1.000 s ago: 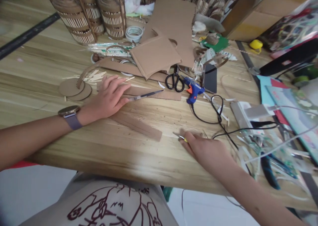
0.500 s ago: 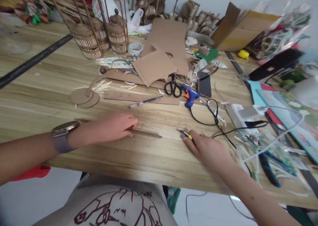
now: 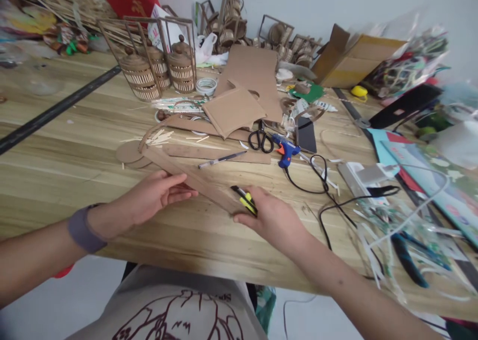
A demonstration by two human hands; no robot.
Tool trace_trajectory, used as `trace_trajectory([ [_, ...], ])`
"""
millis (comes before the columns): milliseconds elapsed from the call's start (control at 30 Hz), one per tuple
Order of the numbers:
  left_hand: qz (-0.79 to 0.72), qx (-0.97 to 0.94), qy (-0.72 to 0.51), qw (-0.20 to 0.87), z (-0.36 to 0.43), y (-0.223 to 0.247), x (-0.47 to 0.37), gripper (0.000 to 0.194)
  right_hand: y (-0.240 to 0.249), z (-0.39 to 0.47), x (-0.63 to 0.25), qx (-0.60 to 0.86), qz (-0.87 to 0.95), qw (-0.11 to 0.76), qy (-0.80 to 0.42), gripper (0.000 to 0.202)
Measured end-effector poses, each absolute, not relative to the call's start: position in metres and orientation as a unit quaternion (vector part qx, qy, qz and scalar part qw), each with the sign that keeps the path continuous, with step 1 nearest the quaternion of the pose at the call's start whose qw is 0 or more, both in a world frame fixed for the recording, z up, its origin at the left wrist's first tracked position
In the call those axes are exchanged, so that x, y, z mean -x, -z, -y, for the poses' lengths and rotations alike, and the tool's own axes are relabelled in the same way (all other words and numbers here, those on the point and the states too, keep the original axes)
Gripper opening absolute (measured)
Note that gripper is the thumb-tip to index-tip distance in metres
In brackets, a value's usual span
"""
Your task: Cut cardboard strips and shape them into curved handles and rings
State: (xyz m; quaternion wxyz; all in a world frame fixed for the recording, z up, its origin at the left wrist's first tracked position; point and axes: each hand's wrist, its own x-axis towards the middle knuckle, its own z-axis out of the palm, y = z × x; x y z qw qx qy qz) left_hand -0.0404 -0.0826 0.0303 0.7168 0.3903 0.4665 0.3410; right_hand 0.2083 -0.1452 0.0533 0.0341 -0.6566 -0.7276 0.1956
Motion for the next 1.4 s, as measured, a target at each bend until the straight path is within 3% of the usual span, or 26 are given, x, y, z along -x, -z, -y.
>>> trace_trajectory([
  [167,-0.497,-0.329,-0.265,0.758,0.093,-0.027,0.065,0.009,-0.043,0.138,-0.197,0.603,0.784,-0.06,-0.133,0.035],
  [333,-0.511,-0.46,-0.116,0.717,0.089,-0.041,0.094,0.031,-0.041,0.133,-0.199,0.568,0.812,-0.077,-0.106,0.03],
  [400,-0.517,-0.564,-0.155,0.625,0.082,-0.046,0.097,0.031,-0.046,0.131,-0.195,0.569,0.812,-0.08,-0.103,0.031],
  [600,-0.461,-0.813,-0.288,0.206,0.047,-0.034,0.067,0.027,-0.066,0.12,-0.165,0.597,0.783,-0.158,-0.077,0.031],
  [767,-0.406,-0.883,-0.231,0.039,0.024,0.002,0.042,0.043,-0.061,0.108,-0.149,0.539,0.817,-0.191,-0.081,0.027],
  [967,-0.413,-0.892,-0.182,0.022,0.022,0.026,0.04,0.057,-0.058,0.102,-0.144,0.523,0.816,-0.231,-0.086,0.028],
  [1400,-0.375,-0.907,-0.191,0.014,0.029,0.015,0.041,0.052,-0.065,0.096,-0.137,0.502,0.82,-0.266,-0.071,0.023],
])
